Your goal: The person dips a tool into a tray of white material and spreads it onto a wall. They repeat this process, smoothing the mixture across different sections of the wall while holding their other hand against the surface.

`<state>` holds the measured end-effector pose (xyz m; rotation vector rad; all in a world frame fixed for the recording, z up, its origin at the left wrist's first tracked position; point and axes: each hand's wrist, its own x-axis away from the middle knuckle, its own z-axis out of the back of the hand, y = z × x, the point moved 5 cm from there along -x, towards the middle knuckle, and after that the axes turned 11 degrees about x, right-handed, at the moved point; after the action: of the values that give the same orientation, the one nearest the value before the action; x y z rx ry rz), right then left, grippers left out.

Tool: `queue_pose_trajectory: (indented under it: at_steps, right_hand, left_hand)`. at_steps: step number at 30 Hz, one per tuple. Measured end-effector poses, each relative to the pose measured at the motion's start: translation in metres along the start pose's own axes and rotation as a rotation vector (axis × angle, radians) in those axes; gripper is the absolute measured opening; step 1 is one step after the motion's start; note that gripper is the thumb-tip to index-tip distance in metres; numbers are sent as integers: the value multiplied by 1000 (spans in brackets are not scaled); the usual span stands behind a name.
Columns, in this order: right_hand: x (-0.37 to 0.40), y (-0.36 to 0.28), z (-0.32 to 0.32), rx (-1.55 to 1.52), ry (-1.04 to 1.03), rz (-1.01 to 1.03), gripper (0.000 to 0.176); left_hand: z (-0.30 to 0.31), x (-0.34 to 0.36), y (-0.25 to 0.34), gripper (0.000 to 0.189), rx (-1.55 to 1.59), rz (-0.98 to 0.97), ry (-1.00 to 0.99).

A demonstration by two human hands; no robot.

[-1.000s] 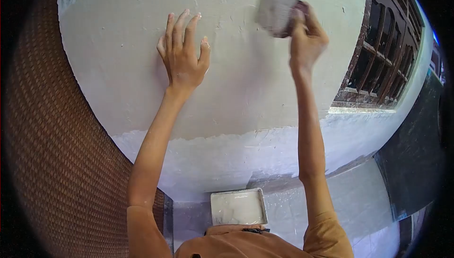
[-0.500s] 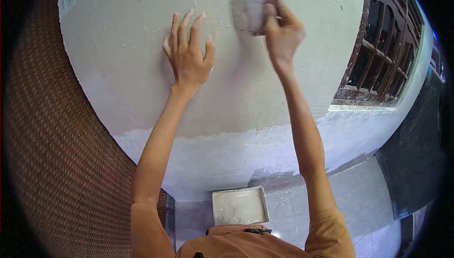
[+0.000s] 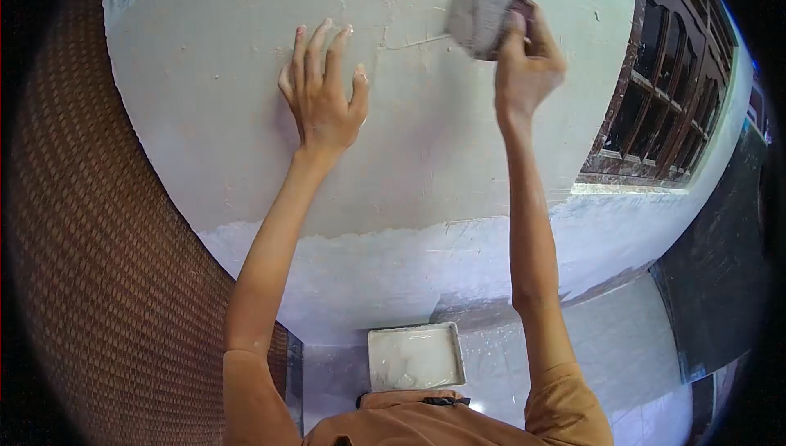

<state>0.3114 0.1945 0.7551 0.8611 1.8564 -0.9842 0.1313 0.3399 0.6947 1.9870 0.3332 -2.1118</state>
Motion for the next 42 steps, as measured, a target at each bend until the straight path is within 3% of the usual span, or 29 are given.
queue_pose_trajectory:
  at_steps: [4, 8, 10, 12, 14, 16, 20, 22, 24, 26, 28, 30, 32, 35, 36, 38, 42]
  right_hand:
    - [29, -5, -35, 58, -150, -14, 31]
    - [4, 24, 10, 199, 77, -36, 29]
    - [-3, 25, 18, 37, 127, -41, 28]
    - [0, 24, 18, 0, 97, -35, 29]
    - [20, 26, -7, 73, -85, -141, 28]
    - [35, 15, -23, 63, -95, 31, 28]
    - [15, 35, 24, 40, 58, -137, 27]
    - [8, 28, 31, 77, 156, -53, 27]
    - [13, 24, 21, 63, 110, -62, 28]
    - [29, 23, -11, 19, -64, -91, 31]
    - [39, 11, -28, 95, -101, 50, 31]
    - [30, 21, -14, 121, -38, 34, 29]
    - [13, 27, 14, 12, 76, -205, 28]
    - [5, 15, 13, -128, 159, -116, 26]
    - [9, 18, 1, 11, 113, -79, 25]
    - [24, 13, -37, -106, 1, 26, 24]
    - [16, 15, -34, 50, -35, 102, 24]
  left_hand:
    - [-8, -1, 1, 52, 10, 5, 10]
    - [-1, 1, 2, 51, 17, 11, -21]
    - [4, 3, -2, 51, -1, 12, -7]
    - [2, 2, -2, 51, -4, 9, -7]
    - [-5, 0, -1, 50, -11, 24, 3]
    - [-10, 0, 6, 51, 7, 21, -10]
    - [-3, 2, 5, 50, 22, -22, 19]
    - [4, 3, 2, 50, 5, -15, 30]
    - [1, 1, 2, 50, -1, -8, 24]
    - [-6, -2, 4, 49, 10, 9, 35]
    - [-11, -4, 8, 50, 18, 4, 14]
    - [-9, -4, 6, 50, 18, -2, -1]
    - [-2, 2, 2, 51, 9, 2, -7]
    - [4, 3, -7, 52, -28, 27, 5]
    - [0, 2, -7, 52, -25, 31, 0]
    - [-5, 0, -9, 49, -4, 37, 65]
    - [-2, 3, -8, 50, 23, 40, 64]
